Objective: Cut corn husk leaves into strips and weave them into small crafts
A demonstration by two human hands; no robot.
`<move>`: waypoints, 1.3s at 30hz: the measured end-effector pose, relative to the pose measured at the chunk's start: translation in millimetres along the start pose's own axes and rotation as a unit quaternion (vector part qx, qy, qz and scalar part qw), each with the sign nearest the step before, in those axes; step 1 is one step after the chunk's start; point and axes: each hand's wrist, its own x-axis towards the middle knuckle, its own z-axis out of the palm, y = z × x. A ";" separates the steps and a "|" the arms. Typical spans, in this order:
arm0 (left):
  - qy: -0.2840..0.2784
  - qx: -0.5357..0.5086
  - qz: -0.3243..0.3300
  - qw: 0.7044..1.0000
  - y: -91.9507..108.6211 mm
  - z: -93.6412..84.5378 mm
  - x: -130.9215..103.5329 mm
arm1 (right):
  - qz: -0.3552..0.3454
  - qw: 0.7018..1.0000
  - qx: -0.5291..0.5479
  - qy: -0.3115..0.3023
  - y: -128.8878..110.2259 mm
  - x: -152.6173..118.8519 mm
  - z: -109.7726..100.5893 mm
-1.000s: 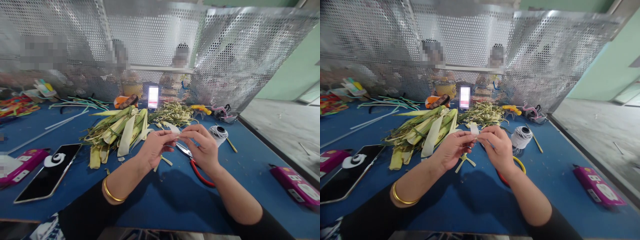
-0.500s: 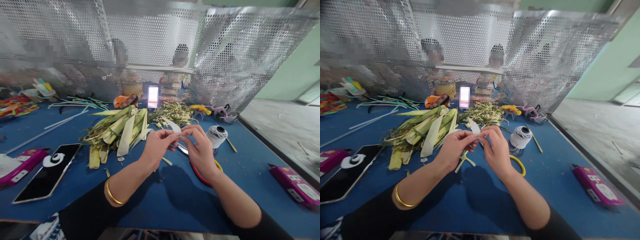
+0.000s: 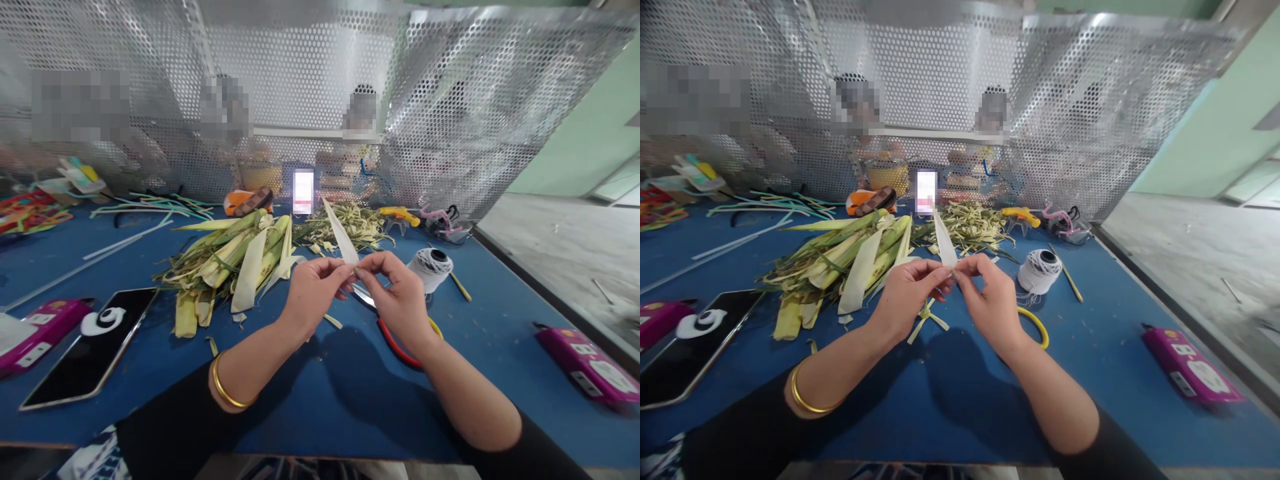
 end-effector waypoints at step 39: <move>0.021 -0.049 -0.029 0.998 -0.4 0.8 -0.5 | -0.033 0.999 -0.005 -0.012 1.0 -1.3 -1.1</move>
